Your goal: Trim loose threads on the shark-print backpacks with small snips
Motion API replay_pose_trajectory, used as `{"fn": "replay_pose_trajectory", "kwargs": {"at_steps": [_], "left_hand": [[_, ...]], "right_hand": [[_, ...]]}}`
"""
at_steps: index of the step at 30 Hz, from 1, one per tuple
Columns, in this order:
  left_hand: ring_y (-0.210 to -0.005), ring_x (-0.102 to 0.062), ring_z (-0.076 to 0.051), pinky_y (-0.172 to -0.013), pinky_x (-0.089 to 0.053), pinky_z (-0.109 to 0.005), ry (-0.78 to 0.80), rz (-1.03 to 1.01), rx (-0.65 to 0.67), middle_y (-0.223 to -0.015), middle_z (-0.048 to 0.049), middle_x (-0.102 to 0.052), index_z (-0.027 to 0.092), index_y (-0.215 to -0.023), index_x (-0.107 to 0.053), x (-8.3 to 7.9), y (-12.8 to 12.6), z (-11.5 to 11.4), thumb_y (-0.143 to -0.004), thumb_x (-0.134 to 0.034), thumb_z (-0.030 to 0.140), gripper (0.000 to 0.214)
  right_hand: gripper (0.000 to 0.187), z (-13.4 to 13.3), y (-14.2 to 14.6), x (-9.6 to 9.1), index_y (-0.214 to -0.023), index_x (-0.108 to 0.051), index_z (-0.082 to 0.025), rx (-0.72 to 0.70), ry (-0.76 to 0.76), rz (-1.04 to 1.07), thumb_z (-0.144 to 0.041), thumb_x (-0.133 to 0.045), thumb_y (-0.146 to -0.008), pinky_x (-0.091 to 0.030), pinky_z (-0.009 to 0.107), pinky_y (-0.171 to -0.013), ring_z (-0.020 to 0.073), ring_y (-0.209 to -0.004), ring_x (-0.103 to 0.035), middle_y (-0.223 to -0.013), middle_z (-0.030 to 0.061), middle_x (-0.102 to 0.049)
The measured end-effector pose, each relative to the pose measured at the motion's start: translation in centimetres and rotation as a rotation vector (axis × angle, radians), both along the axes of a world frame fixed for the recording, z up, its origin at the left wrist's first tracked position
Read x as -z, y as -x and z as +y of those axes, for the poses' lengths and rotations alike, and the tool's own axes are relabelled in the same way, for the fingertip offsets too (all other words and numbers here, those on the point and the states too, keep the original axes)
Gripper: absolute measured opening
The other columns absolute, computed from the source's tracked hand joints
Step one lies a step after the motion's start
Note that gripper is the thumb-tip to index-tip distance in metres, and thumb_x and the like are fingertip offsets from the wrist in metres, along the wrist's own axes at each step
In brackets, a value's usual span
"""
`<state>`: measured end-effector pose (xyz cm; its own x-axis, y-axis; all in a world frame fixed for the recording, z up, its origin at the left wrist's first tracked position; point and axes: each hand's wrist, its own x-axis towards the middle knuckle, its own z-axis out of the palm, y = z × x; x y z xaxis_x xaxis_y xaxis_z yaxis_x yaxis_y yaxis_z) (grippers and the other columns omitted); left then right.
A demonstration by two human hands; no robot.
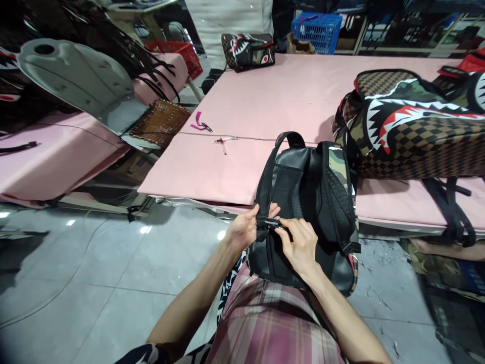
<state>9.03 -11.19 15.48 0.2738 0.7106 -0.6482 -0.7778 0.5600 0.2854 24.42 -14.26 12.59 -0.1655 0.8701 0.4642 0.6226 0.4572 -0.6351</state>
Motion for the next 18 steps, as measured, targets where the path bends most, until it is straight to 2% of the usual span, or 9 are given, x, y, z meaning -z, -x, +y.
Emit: {"fn": "replay_pose_trajectory", "kwargs": {"at_steps": [3, 6, 8, 11, 14, 16, 18], "left_hand": [[-0.104, -0.060, -0.023, -0.095, -0.044, -0.033, -0.027, 0.024, 0.013, -0.106, -0.0192, -0.065, 0.000, -0.122, -0.051, -0.1, 0.0, -0.2, -0.093, -0.034, 0.025, 0.041], [-0.102, -0.061, -0.024, -0.095, -0.044, -0.037, -0.108, 0.044, 0.004, -0.102, -0.0186, -0.067, 0.002, -0.115, -0.057, -0.3, 0.2, -0.4, -0.093, -0.035, 0.024, 0.038], [-0.100, -0.062, -0.025, -0.095, -0.044, -0.037, -0.150, 0.038, 0.019, -0.100, -0.0184, -0.067, 0.002, -0.110, -0.060, -0.4, 0.2, -0.5, -0.092, -0.037, 0.023, 0.036], [-0.099, -0.063, -0.025, -0.094, -0.045, -0.036, -0.174, 0.025, 0.032, -0.099, -0.0179, -0.068, 0.003, -0.105, -0.063, -0.4, 0.1, -0.6, -0.090, -0.042, 0.023, 0.032], [-0.101, -0.062, -0.024, -0.094, -0.045, -0.035, -0.198, 0.026, 0.015, -0.101, -0.0176, -0.067, 0.003, -0.103, -0.064, -0.4, -0.2, -0.6, -0.090, -0.043, 0.019, 0.029], [-0.102, -0.061, -0.024, -0.094, -0.045, -0.035, -0.174, 0.024, 0.015, -0.102, -0.0174, -0.067, 0.003, -0.103, -0.063, -0.3, -0.1, -0.5, -0.091, -0.040, 0.019, 0.031], [-0.102, -0.061, -0.023, -0.094, -0.045, -0.034, -0.120, 0.018, 0.002, -0.102, -0.0170, -0.067, 0.004, -0.105, -0.062, -0.3, 0.2, -0.3, -0.092, -0.038, 0.023, 0.033]], "right_hand": [[0.011, 0.3, 0.0, -0.1, -0.089, -0.065, -0.020, -0.038, 0.015, -0.015, -0.023, -0.057, -0.083, -0.041, 0.032, -0.070, 0.0164, -0.072, -0.058, -0.082, 0.0043, -0.068], [0.014, 0.6, -0.1, -0.1, -0.088, -0.064, -0.020, -0.060, 0.221, 0.224, -0.029, -0.054, -0.084, -0.045, 0.030, -0.067, 0.0160, -0.071, -0.059, -0.079, 0.0029, -0.067], [0.020, 0.7, 0.1, -0.2, -0.096, -0.063, -0.021, -0.063, 0.320, 0.379, -0.033, -0.059, -0.080, -0.047, 0.029, -0.068, 0.0165, -0.075, -0.060, -0.085, 0.0026, -0.065], [0.031, 1.0, 1.3, -0.6, -0.102, -0.063, -0.024, -0.126, 0.316, 0.426, -0.032, -0.068, -0.072, -0.046, 0.027, -0.067, 0.0155, -0.075, -0.058, -0.084, 0.0016, -0.062], [0.012, 1.7, 2.7, -0.9, -0.081, -0.066, -0.021, -0.187, 0.283, 0.481, -0.031, -0.065, -0.075, -0.044, 0.026, -0.065, 0.0134, -0.069, -0.054, -0.072, 0.0008, -0.057], [0.019, 2.3, 3.0, -0.9, -0.066, -0.061, -0.019, -0.174, 0.323, 0.614, -0.035, -0.064, -0.076, -0.042, 0.026, -0.060, 0.0116, -0.062, -0.050, -0.064, -0.0002, -0.052], [0.033, 2.7, 2.6, -0.6, -0.059, -0.055, -0.018, -0.151, 0.460, 0.801, -0.044, -0.058, -0.079, -0.036, 0.024, -0.048, 0.0078, -0.047, -0.037, -0.056, -0.0031, -0.042]]}}
